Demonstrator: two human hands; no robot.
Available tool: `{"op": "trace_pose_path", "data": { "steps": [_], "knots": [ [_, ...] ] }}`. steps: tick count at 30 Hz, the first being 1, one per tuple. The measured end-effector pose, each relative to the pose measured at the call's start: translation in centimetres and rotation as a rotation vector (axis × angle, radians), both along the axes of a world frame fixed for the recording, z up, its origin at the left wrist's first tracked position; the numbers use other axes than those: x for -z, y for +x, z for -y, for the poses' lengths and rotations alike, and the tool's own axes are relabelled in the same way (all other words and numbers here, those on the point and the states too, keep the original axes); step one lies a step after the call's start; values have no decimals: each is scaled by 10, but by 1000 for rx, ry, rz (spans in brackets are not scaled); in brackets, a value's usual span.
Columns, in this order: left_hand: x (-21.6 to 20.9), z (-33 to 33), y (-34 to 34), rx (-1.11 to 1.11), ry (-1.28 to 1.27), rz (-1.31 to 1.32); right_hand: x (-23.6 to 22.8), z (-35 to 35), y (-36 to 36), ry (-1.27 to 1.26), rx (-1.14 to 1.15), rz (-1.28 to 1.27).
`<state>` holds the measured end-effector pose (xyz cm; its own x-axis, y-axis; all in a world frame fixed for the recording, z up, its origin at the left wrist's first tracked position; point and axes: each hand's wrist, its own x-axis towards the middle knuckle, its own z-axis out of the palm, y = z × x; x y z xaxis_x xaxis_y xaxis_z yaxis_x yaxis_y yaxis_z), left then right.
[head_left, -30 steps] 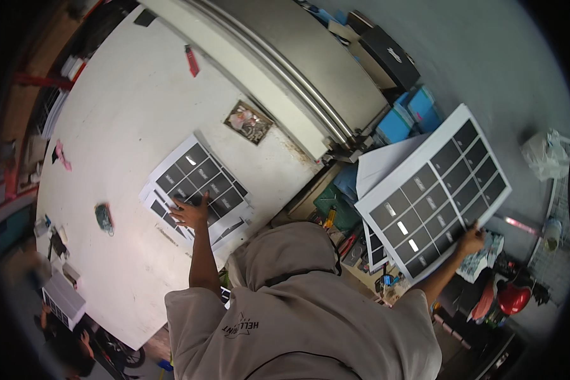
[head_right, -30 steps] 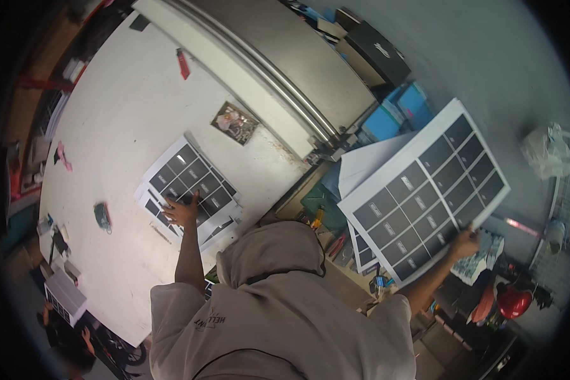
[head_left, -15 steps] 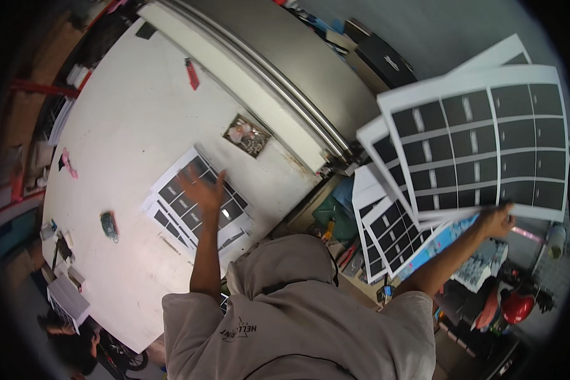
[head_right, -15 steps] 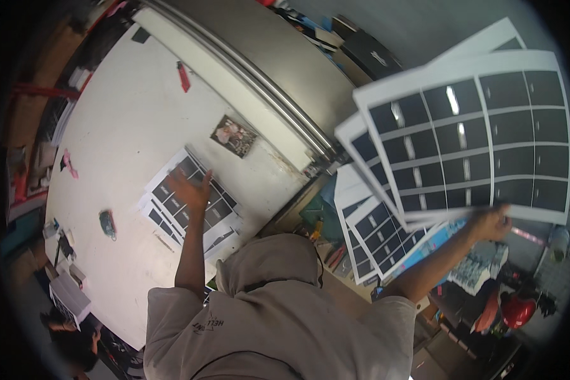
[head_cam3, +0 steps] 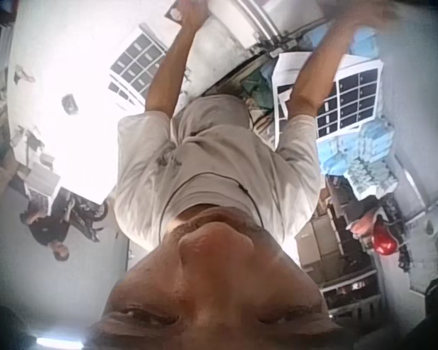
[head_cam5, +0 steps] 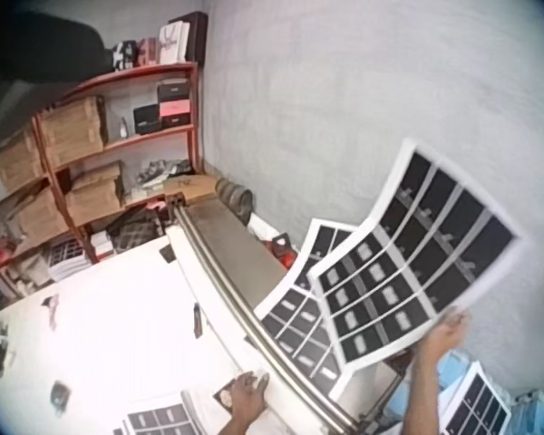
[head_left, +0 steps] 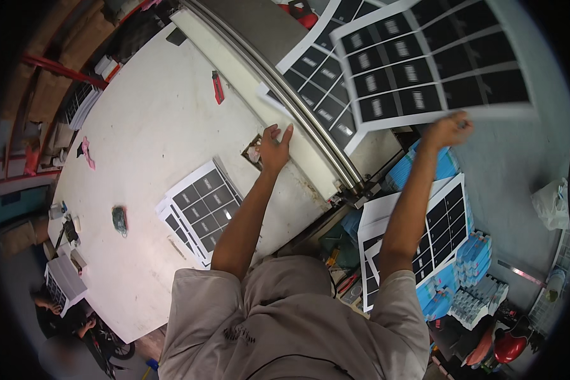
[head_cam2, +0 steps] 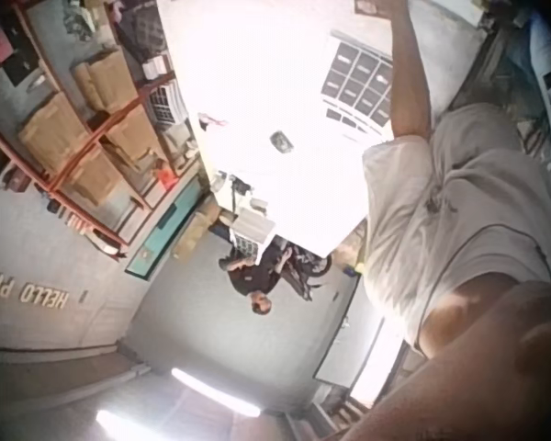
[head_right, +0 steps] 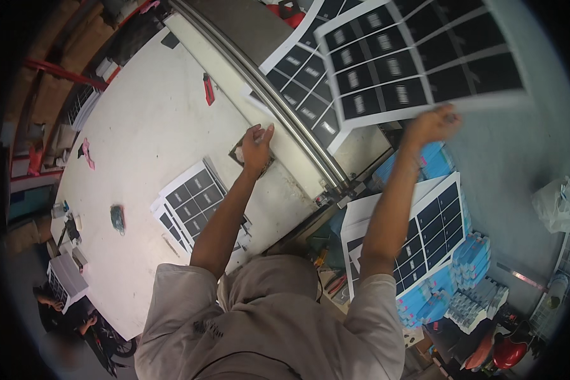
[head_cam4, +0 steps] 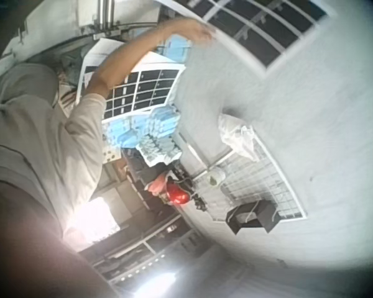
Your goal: The person repeatedly picks up small solar panels from a table, flips them over, and stacks them into a growing pile. The person handles the panels one at a time, smoothing them on the table before stacking.
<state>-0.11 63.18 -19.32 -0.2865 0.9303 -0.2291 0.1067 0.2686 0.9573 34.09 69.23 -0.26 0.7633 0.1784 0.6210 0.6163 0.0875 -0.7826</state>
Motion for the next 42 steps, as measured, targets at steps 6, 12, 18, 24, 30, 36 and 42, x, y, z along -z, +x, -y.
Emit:
{"op": "trace_pose_path", "data": {
  "steps": [6,12,18,24,30,36,42],
  "knots": [
    [17,19,-19,-290,-109,717,-82,64,63,131,150,133],
    [-13,87,-84,-509,-133,517,-95,92,14,-39,254,143],
    [-44,162,-201,-489,26,312,-83,85,-6,51,87,59],
    [-220,248,-333,-375,-110,-123,-98,104,12,-16,168,130],
    [-275,264,-318,-268,-78,-134,-92,108,23,138,-43,141],
    [24,271,-371,-131,-682,-276,-87,84,29,-102,-48,102],
    [72,243,-247,-344,-598,-956,9,15,119,-158,72,96]
  ]
}}
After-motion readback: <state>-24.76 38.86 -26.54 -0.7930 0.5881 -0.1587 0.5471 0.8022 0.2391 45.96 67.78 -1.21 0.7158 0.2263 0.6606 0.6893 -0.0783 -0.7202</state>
